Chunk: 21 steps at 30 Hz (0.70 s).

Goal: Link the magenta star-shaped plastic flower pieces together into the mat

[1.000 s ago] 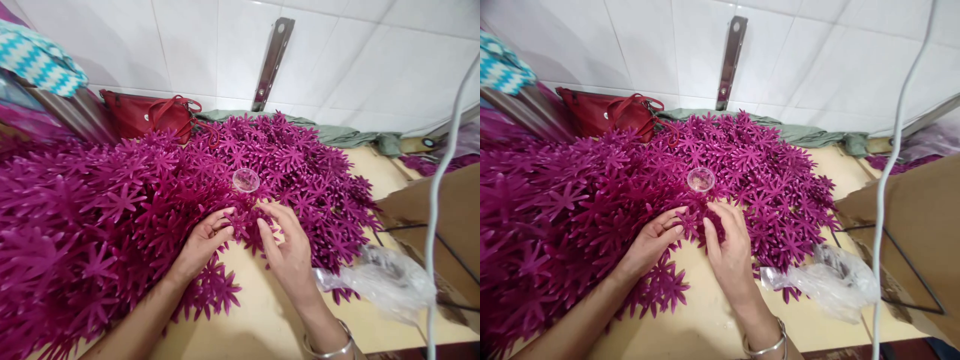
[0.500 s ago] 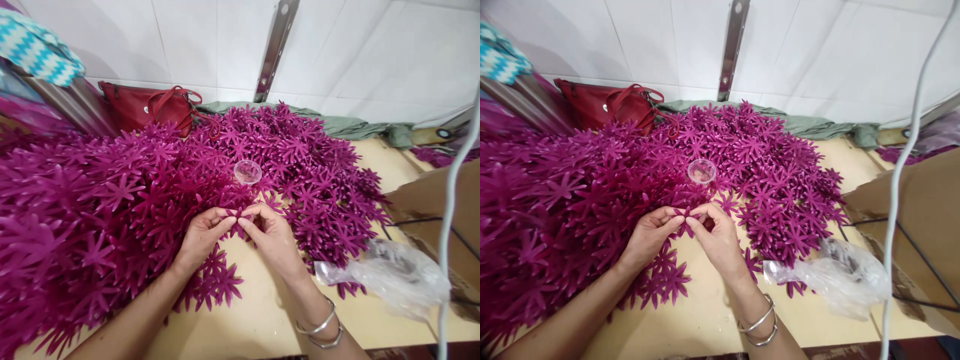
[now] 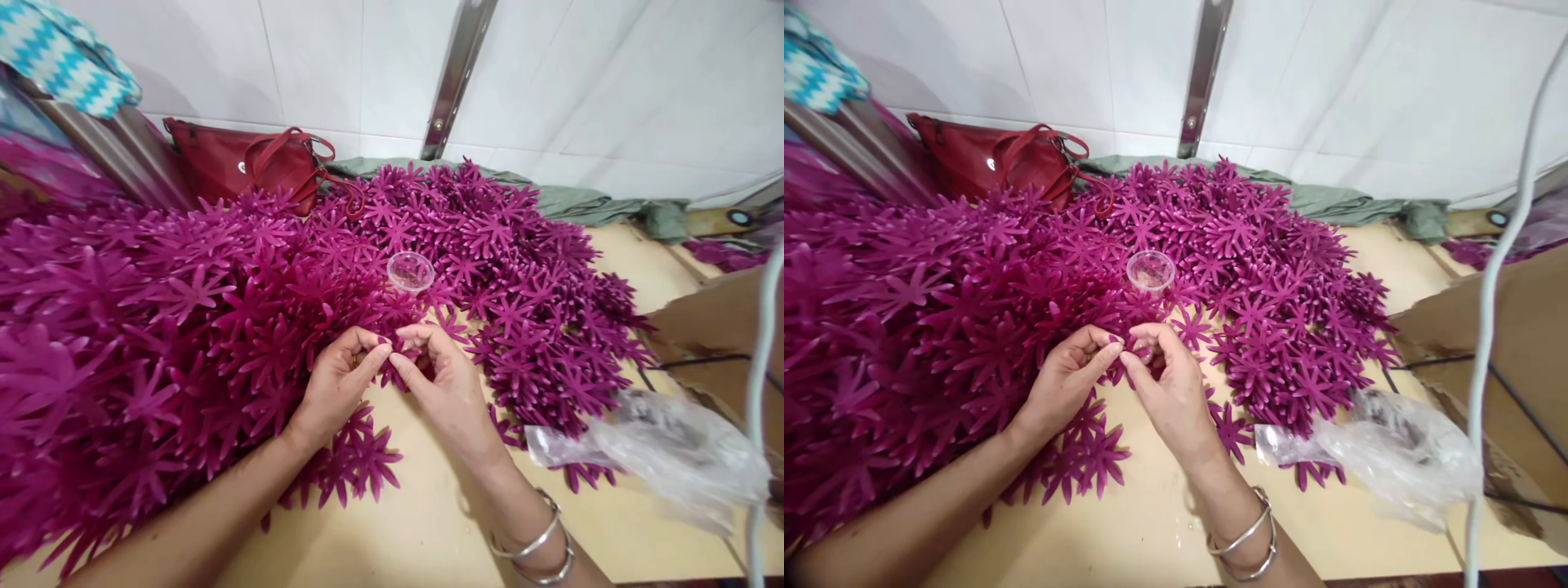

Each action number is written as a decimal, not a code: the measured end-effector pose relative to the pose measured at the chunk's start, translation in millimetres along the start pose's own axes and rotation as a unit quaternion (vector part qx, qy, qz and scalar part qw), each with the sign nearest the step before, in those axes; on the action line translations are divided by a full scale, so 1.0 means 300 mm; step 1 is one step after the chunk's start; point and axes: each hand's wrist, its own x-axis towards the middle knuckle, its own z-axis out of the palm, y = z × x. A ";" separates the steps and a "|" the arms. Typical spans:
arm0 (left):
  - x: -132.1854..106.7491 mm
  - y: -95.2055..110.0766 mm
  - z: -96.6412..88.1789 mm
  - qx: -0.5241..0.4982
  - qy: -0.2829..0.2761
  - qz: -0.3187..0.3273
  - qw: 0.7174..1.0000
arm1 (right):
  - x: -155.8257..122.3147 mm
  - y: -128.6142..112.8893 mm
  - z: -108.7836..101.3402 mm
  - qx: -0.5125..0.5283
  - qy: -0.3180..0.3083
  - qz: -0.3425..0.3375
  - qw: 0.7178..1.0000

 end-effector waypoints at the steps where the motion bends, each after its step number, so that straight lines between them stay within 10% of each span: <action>1: -0.001 -0.001 0.001 -0.001 -0.001 -0.001 1.000 | 0.000 0.001 0.000 0.011 -0.011 0.012 1.000; 21: 0.008 -0.017 -0.017 -0.005 -0.033 0.010 0.999 | 0.020 0.027 -0.005 0.081 -0.030 0.072 0.994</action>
